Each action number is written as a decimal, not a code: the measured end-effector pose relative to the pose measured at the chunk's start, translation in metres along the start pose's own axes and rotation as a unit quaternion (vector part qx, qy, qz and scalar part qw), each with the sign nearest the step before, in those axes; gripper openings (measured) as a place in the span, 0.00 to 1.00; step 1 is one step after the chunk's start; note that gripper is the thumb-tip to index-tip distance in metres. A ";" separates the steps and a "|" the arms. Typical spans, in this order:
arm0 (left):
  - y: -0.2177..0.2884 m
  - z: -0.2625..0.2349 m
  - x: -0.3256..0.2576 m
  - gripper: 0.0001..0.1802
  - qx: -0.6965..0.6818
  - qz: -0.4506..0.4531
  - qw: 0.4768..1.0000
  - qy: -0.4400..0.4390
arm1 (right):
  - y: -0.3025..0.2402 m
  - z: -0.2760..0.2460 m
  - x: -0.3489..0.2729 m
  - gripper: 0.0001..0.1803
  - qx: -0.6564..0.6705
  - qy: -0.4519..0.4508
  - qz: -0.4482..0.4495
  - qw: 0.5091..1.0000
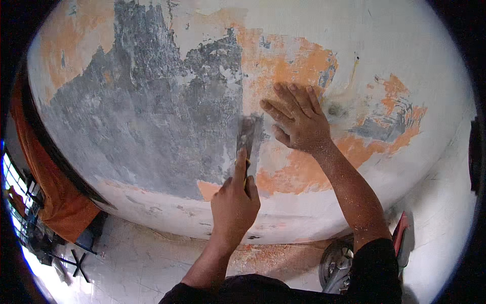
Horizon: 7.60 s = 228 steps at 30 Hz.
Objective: The recorder uses a scraping tool to remove old paint or plaster from a wall.
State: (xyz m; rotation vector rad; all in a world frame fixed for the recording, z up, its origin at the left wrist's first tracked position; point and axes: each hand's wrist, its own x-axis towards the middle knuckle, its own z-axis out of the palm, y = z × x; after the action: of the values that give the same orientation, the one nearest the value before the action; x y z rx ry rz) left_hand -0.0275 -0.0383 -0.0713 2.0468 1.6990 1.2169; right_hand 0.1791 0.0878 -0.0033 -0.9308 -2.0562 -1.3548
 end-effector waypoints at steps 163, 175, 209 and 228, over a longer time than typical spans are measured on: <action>0.006 -0.013 0.013 0.34 0.041 0.049 0.997 0.035 | 0.004 0.001 0.000 0.39 0.101 0.052 -0.004 0.993; -0.001 -0.004 0.015 0.33 0.039 0.044 0.998 0.035 | 0.003 0.001 -0.001 0.37 0.077 0.041 -0.011 0.996; 0.011 -0.004 0.022 0.33 0.023 0.043 0.997 0.057 | 0.001 0.002 0.000 0.35 0.077 0.045 -0.009 0.996; 0.009 0.014 0.013 0.35 0.066 0.054 0.995 0.044 | 0.002 0.002 -0.001 0.40 0.104 0.046 -0.009 0.993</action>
State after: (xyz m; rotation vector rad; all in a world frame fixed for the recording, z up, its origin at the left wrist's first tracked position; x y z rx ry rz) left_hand -0.0114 -0.0245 -0.0690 2.2181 1.7723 1.2778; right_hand 0.1813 0.0903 -0.0034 -0.7478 -2.0908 -1.1426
